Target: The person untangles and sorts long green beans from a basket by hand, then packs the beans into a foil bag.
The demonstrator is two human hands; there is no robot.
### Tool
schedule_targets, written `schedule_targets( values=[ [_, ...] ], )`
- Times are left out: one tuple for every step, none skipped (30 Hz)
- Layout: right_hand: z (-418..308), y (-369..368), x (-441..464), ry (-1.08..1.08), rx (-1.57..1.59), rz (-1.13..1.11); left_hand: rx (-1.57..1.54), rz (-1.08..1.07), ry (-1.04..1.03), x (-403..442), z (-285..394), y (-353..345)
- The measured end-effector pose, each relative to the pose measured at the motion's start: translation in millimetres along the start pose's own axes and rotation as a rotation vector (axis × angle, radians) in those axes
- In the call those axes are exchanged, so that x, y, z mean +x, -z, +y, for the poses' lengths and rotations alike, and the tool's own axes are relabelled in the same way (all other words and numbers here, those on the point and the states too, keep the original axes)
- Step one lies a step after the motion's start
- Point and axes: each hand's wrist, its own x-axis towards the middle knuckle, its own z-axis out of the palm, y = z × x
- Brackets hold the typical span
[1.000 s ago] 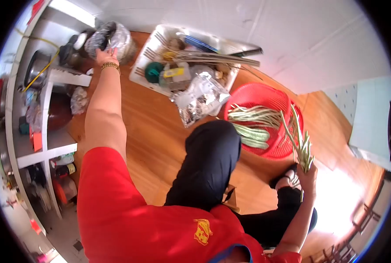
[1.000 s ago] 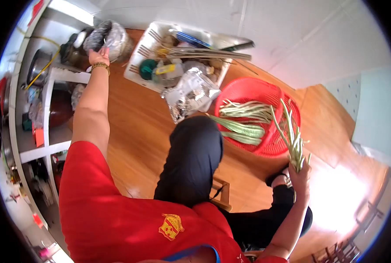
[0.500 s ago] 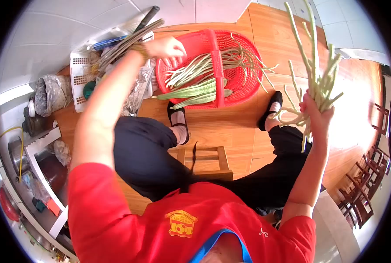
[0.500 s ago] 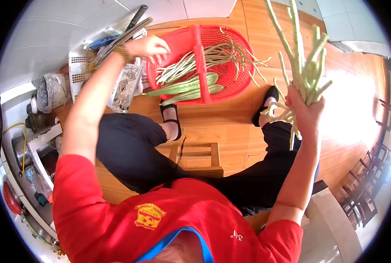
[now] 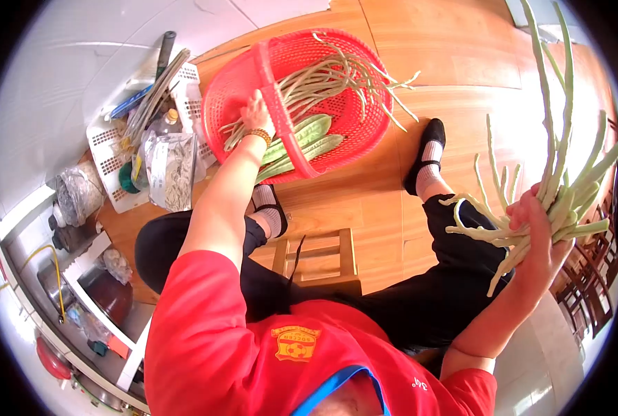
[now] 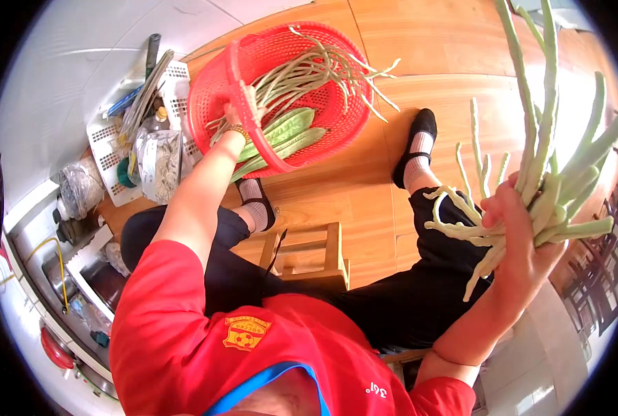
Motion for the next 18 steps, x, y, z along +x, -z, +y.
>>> schedule_targets(
  values=[
    [0,2,0,-0.008,0.007,0.006,-0.027,-0.011,0.037,6,-2,-2],
    [0,5,1,-0.021,0.007,0.019,0.040,-0.011,0.047,-11,18,47],
    [0,8,2,0.002,0.020,0.002,-0.058,0.089,0.010,-5,15,35],
    [2,10,2,0.026,0.035,-0.015,-0.157,0.189,-0.026,9,5,14],
    [4,11,2,0.049,0.050,-0.004,-0.280,0.104,-0.020,18,-2,10],
    [6,14,2,0.043,0.051,0.004,-0.403,0.019,-0.004,28,-9,6],
    [7,16,2,0.028,0.065,0.000,-0.521,-0.063,0.022,38,-16,1],
    [8,18,2,0.013,0.080,-0.005,-0.628,-0.150,0.020,38,-20,8],
    [8,19,1,0.007,0.082,0.000,-0.715,-0.256,-0.021,36,-22,15],
    [7,18,1,0.018,0.096,-0.019,-0.796,-0.372,-0.076,36,-25,24],
    [6,18,0,0.029,0.109,-0.038,-0.849,-0.466,-0.139,37,-31,27],
    [5,19,0,0.023,0.112,-0.035,-0.859,-0.557,-0.214,42,-38,26],
    [5,21,-1,0.028,0.096,-0.052,-0.852,-0.561,-0.214,46,-42,26],
    [5,22,-2,0.034,0.080,-0.069,-0.869,-0.613,-0.270,50,-42,28],
    [5,23,-3,0.030,0.083,-0.063,-0.885,-0.666,-0.327,52,-41,29],
    [5,24,-3,0.032,0.078,-0.075,-0.879,-0.671,-0.330,50,-41,29],
    [5,25,-3,0.034,0.073,-0.086,-0.959,-0.711,-0.156,37,-31,49],
    [5,25,-4,0.032,0.075,-0.081,-1.034,-0.745,0.023,31,-24,60]
  ],
)
